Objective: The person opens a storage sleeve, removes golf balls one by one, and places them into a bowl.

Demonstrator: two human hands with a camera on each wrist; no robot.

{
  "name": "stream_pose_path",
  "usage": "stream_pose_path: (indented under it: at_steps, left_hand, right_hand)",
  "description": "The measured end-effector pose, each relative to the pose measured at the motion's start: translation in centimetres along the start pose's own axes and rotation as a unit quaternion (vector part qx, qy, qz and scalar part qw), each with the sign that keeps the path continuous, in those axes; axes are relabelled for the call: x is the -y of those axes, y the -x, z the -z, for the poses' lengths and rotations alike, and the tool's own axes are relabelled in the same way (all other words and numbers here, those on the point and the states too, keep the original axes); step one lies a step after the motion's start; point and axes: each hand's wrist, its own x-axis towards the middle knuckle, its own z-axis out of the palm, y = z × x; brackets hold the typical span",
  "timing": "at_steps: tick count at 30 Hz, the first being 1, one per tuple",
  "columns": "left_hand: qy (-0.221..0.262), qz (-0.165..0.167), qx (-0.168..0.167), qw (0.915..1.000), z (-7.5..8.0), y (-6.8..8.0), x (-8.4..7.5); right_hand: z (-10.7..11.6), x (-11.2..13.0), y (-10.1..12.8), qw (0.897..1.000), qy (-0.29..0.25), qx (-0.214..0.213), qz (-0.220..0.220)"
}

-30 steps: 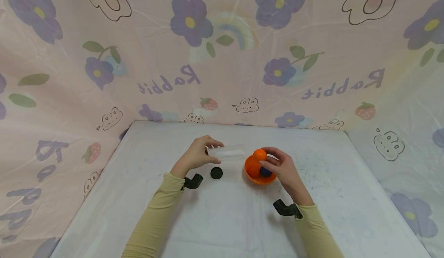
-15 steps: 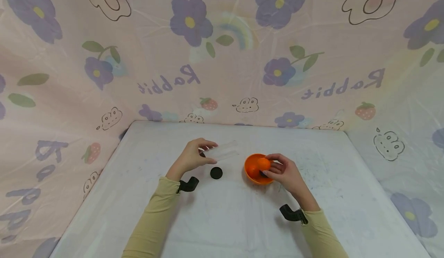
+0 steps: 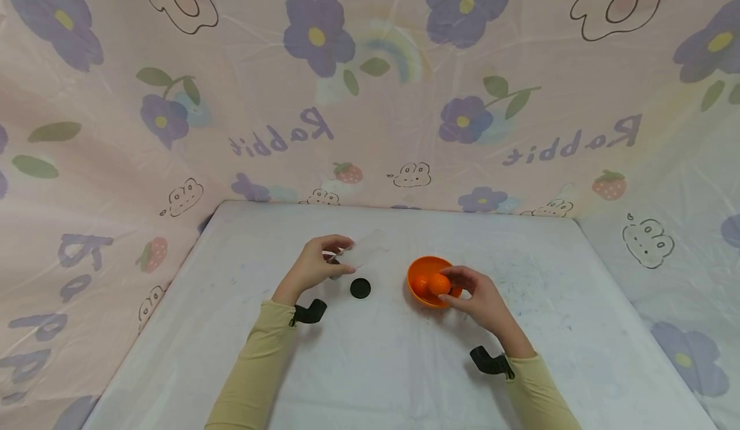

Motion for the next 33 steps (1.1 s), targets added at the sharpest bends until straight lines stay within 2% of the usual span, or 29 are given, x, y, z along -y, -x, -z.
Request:
stream_pose_path:
  at_steps: [5, 11, 16, 19, 23, 27, 33]
  left_hand:
    - [0.013, 0.006, -0.010, 0.9998, 0.0, 0.2, 1.0]
    - [0.058, 0.008, -0.024, 0.9980, 0.2, 0.4, 2.2]
    - [0.072, 0.012, -0.030, 0.9969, 0.4, 1.2, 1.0]
    - [0.069, 0.019, -0.040, 0.9966, 0.4, 1.7, 0.2]
    - [0.073, 0.036, -0.051, 0.9954, 0.3, 1.7, 0.5]
    - [0.075, 0.045, -0.057, 0.9946, 0.1, 1.6, 1.1]
    - [0.081, 0.047, -0.069, 0.9932, -0.4, 0.8, 3.9]
  right_hand:
    - [0.1, 1.8, 0.3, 1.000, 0.021, 0.003, -0.001]
    - [0.1, 2.4, 0.4, 0.999, 0.054, 0.003, 0.001]
    - [0.1, 2.3, 0.4, 0.998, 0.067, 0.011, 0.012]
    - [0.1, 0.8, 0.2, 0.997, 0.070, 0.014, 0.020]
    - [-0.1, -1.6, -0.2, 0.997, 0.075, 0.015, 0.028]
    - [0.0, -2.2, -0.3, 0.997, 0.075, 0.021, 0.028]
    - [0.0, -2.1, -0.3, 0.996, 0.081, 0.032, 0.033]
